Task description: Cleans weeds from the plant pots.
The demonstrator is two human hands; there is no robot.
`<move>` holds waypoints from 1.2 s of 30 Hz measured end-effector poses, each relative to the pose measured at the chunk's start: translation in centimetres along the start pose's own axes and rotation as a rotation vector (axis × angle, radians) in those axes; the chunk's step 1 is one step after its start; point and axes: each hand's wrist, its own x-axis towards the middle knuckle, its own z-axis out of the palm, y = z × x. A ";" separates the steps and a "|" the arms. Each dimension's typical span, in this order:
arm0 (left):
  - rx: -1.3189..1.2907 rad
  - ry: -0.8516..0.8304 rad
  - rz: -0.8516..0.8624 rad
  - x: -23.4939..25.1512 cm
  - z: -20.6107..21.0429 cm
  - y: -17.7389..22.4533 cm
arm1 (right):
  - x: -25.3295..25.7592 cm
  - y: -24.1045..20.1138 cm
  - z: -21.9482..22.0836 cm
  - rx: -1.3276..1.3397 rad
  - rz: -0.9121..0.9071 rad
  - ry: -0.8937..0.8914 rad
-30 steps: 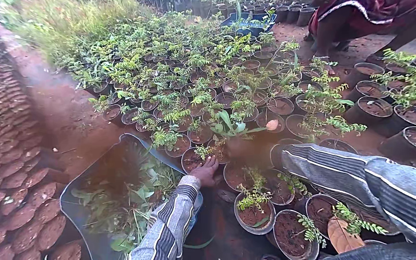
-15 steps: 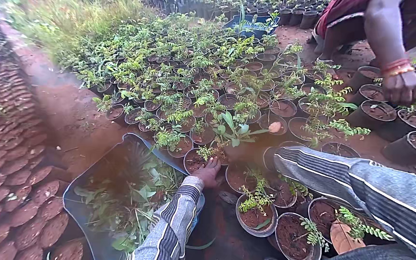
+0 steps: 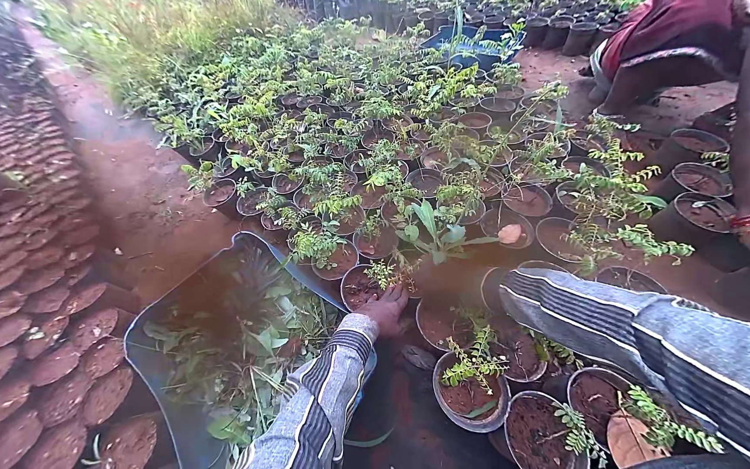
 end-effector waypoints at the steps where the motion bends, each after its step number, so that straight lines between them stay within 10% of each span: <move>1: -0.001 -0.002 -0.001 0.0 0.0 0.0 | 0.0 0.0 0.0 -0.018 -0.009 -0.005; 36: 0.029 0.006 -0.096 0.0 0.1 1.6 | 0.1 1.5 -0.5 0.187 0.075 -0.046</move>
